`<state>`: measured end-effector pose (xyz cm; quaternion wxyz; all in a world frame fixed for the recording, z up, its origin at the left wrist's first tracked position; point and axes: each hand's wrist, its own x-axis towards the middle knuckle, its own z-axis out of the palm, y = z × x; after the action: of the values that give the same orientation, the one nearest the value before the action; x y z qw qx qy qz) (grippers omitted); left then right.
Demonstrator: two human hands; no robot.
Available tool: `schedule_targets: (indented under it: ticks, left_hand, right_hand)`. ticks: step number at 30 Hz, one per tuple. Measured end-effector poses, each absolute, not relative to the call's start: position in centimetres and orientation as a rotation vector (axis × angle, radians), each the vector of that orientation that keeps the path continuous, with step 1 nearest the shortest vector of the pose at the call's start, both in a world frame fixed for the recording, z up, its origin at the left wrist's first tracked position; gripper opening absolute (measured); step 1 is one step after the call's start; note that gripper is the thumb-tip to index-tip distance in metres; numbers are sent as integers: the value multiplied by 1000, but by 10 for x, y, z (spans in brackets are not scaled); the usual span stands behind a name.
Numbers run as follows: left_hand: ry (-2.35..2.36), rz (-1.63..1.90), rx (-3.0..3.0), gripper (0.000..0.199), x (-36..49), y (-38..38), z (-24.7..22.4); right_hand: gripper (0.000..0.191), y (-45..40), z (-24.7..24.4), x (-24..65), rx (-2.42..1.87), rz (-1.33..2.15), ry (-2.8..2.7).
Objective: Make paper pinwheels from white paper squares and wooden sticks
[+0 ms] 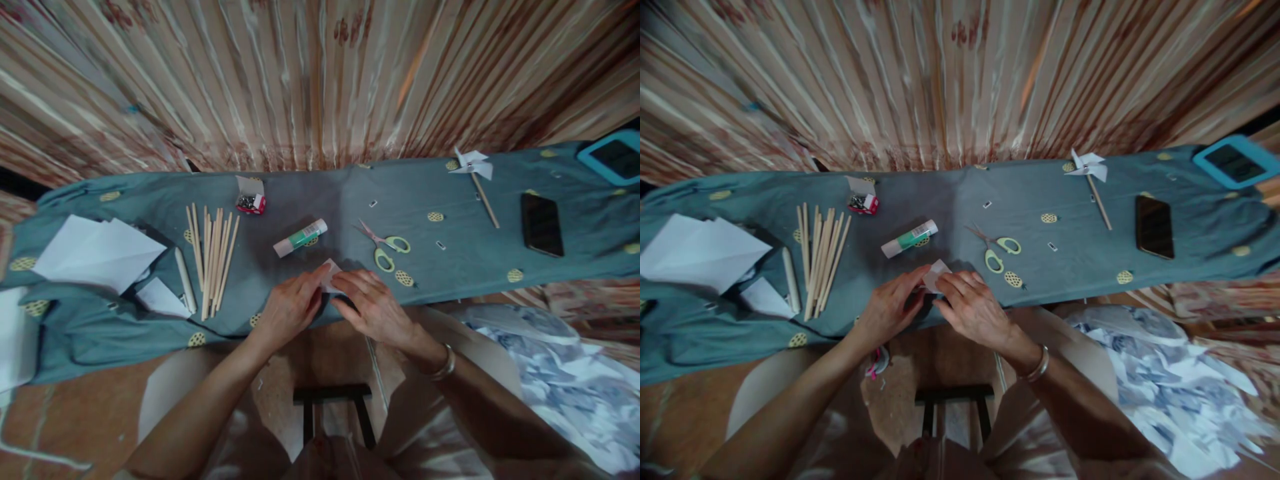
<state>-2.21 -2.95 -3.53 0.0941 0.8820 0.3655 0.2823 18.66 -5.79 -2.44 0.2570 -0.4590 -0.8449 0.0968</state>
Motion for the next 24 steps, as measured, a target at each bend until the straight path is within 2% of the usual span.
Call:
schedule_targets:
  ticks: [2,7,15,19,24]
  left_hand:
    - [1070,845,2566,43,-19,-30,-38]
    - [1021,887,2372,46,-16,-28,-47]
    - [1118,813,2106,47,-21,-24,-51]
    - [1140,812,2075,47,-21,-24,-53]
    - [1160,805,2153,46,-25,-24,-55]
  right_hand:
    - [21,-58,-27,187,-1253,314,-2223]
    - [25,-56,-31,189,-1309,438,-2108]
    - [20,-49,-37,191,-1423,507,-2037]
    - [15,-44,-40,191,-1464,521,-1976]
    - [19,-36,-41,188,-1468,504,-1982]
